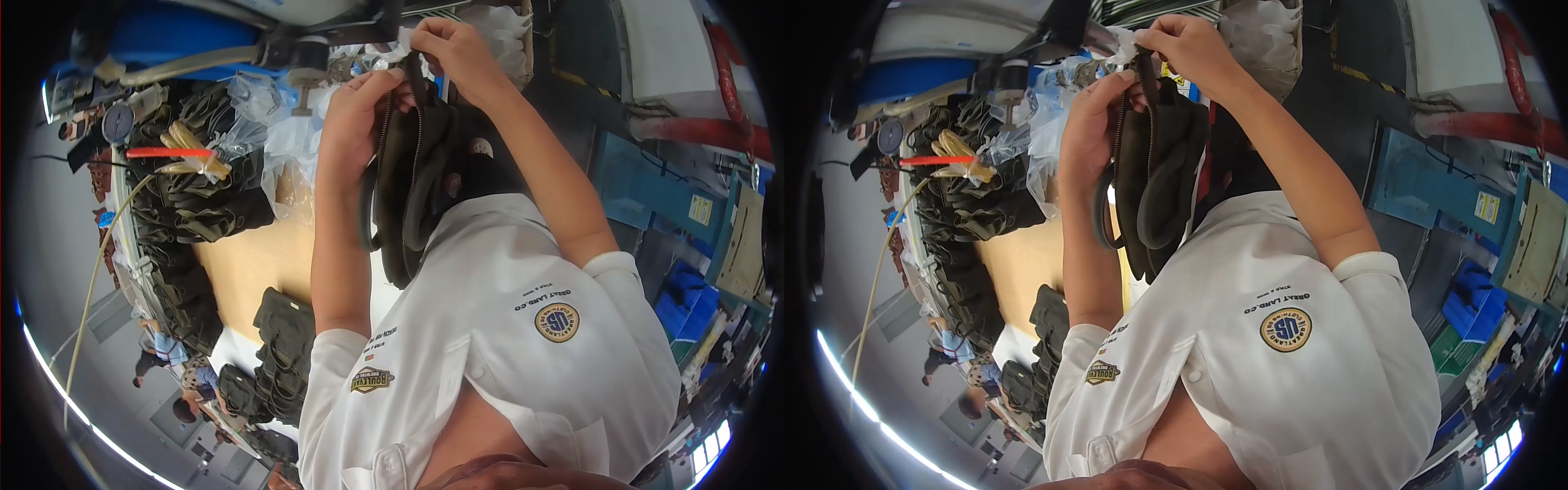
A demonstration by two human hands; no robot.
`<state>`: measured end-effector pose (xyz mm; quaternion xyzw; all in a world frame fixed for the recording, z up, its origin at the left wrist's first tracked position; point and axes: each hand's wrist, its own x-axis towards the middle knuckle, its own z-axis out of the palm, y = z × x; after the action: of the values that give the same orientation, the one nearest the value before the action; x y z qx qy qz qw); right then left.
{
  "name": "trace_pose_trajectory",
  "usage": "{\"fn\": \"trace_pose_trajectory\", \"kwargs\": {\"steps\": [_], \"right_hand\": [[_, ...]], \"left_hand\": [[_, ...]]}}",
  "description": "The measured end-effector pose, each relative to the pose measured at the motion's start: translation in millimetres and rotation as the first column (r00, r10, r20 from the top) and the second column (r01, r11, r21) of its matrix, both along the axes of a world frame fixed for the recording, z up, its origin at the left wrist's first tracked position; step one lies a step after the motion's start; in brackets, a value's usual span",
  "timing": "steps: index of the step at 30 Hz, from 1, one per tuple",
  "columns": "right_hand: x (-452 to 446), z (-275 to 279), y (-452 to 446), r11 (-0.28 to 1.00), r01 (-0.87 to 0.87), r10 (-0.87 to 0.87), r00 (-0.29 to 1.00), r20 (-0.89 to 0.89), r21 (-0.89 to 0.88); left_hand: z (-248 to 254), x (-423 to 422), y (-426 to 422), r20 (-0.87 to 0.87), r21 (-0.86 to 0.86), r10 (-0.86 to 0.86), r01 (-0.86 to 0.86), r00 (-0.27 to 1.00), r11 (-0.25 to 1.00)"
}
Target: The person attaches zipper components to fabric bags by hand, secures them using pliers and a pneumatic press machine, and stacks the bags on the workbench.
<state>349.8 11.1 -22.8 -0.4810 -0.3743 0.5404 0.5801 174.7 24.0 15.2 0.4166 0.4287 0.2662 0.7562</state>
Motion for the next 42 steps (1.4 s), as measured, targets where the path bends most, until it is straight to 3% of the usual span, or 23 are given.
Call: {"fn": "trace_pose_trajectory", "kwargs": {"steps": [3, 6, 7, 10, 12, 21, 25, 28, 31, 37, 40, 42], "right_hand": [[-2.7, 3.0, 0.5, 0.999, 0.047, -0.048, 0.997, 0.057, 0.016], [-8.0, -6.3, 5.7, 0.995, 0.099, -0.098, 0.995, -0.031, 0.010], [-9.9, -14.6, 11.7, 0.989, 0.139, -0.142, 0.987, 0.078, 0.040], [-11.4, -7.1, 9.1, 0.985, 0.166, -0.171, 0.977, 0.127, 0.054], [-18.8, -18.7, 13.5, 0.970, 0.224, -0.229, 0.972, 0.048, 0.099], [-17.8, -24.2, 5.7, 0.967, 0.240, -0.233, 0.969, -0.085, 0.086], [-18.5, -28.9, 9.4, 0.963, 0.241, -0.223, 0.964, -0.146, 0.123], [-20.0, -29.9, 11.1, 0.954, 0.276, -0.250, 0.948, -0.196, 0.118], [-20.6, -32.0, 9.5, 0.958, 0.249, -0.219, 0.957, -0.192, 0.145], [-20.1, -32.9, 10.3, 0.957, 0.245, -0.212, 0.956, -0.204, 0.156], [-20.3, -33.2, 10.4, 0.955, 0.246, -0.213, 0.957, -0.195, 0.164], [-21.4, -33.7, 10.4, 0.958, 0.240, -0.204, 0.955, -0.215, 0.154]], "left_hand": [[-1.2, -0.3, 2.8, -0.001, -0.008, 0.016, -0.016, 1.000, 1.000], [0.0, -0.7, 5.8, -0.007, -0.016, 0.028, -0.028, 1.000, 0.999], [-2.1, -2.6, 8.5, -0.005, -0.026, 0.040, -0.040, 0.999, 0.999], [-5.3, -4.3, 11.1, -0.033, -0.031, 0.094, -0.095, 0.995, 0.995], [-3.5, -5.8, 11.3, -0.043, -0.012, 0.068, -0.068, 0.997, 0.998], [-2.9, -6.6, 4.7, -0.174, 0.030, 0.299, -0.298, 0.938, 0.954], [-3.2, -5.2, 3.8, -0.167, 0.035, 0.308, -0.307, 0.937, 0.951], [-6.3, 9.8, -0.5, -0.134, 0.058, 0.440, -0.436, 0.888, 0.898], [-6.6, 2.2, 0.9, -0.082, 0.024, 0.305, -0.304, 0.949, 0.952], [-14.9, -1.9, 8.2, -0.098, 0.055, 0.381, -0.378, 0.919, 0.924], [-12.2, 0.0, 5.8, -0.117, 0.045, 0.356, -0.353, 0.927, 0.934], [-16.6, -21.3, 13.1, -0.029, -0.018, 0.266, -0.266, 0.964, 0.964]]}}
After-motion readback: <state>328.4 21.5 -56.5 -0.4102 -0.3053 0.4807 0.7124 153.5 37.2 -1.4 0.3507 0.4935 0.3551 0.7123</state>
